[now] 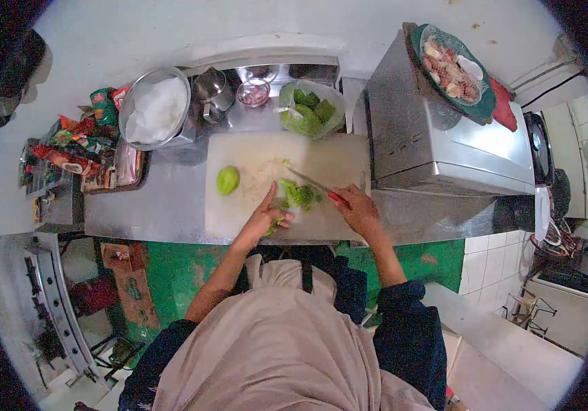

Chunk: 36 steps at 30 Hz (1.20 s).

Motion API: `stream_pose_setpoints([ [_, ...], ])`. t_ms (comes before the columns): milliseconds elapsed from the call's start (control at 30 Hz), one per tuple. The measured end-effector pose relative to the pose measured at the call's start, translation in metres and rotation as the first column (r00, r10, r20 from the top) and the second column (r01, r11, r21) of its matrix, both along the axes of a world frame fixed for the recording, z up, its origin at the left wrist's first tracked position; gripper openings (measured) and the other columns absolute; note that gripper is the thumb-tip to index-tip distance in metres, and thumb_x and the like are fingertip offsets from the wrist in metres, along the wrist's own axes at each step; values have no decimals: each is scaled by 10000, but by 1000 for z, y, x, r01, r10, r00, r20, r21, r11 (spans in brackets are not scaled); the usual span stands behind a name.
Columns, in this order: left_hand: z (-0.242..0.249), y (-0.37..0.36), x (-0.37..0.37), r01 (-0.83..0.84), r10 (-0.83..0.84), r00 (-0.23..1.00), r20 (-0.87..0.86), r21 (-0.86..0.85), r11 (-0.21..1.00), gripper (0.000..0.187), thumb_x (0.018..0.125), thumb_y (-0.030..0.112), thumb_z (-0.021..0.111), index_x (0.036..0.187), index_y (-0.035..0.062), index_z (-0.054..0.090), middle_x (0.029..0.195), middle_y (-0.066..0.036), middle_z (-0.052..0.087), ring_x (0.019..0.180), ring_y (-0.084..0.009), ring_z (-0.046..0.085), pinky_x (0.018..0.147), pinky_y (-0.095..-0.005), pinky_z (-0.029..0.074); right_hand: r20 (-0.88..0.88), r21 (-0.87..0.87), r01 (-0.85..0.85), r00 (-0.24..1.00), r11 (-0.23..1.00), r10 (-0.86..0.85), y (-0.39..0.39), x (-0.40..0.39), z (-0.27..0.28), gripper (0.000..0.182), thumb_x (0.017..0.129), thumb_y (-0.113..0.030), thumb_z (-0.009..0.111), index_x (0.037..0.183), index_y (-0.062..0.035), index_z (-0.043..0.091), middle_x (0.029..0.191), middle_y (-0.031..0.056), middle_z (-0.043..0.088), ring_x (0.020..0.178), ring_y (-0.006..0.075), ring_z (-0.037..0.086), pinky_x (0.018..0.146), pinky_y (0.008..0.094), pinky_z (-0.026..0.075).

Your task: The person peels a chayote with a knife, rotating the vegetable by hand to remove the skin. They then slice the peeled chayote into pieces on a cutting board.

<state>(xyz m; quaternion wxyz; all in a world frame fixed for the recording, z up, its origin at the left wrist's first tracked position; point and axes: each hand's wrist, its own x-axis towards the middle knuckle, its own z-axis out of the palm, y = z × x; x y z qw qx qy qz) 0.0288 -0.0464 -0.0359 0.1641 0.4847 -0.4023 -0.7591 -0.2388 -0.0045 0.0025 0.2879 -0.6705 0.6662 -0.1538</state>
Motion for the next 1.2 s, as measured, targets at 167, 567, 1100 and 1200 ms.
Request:
stream_pose_setpoints([
  [167,5,-2,-7,38,-37,999,22,-30,999,900,812,66,537,1521,254,16,911,-82,664,701,-161,605,611,-271,458,-37,-111,60,997,992,-64,-10,3,-16,316,861,-200,602,1171,-142,621,997,116,576,921,326,593,778,421,491],
  [567,-15,0,-1,16,-19,999,-39,-58,998,901,817,35,556,1520,192,14,954,-113,675,803,-176,631,739,-318,529,-61,-23,-160,985,987,159,-24,-10,-1,301,848,-188,619,1145,-144,644,955,128,572,912,329,591,788,429,486],
  [1100,0,-1,-6,43,-44,999,-8,-68,997,878,837,63,532,1521,208,0,922,-118,681,723,-193,652,618,-279,480,-91,1,-56,994,998,56,-10,2,-7,279,902,-266,555,1151,-164,628,982,106,566,940,321,583,767,430,495],
  [1200,0,-1,-5,27,-28,1000,-9,-57,998,879,838,66,526,1520,219,-6,929,-115,683,726,-196,654,615,-283,480,-74,24,-99,992,995,100,-7,2,8,270,899,-240,564,1142,-141,629,979,107,577,935,324,583,777,426,493],
])
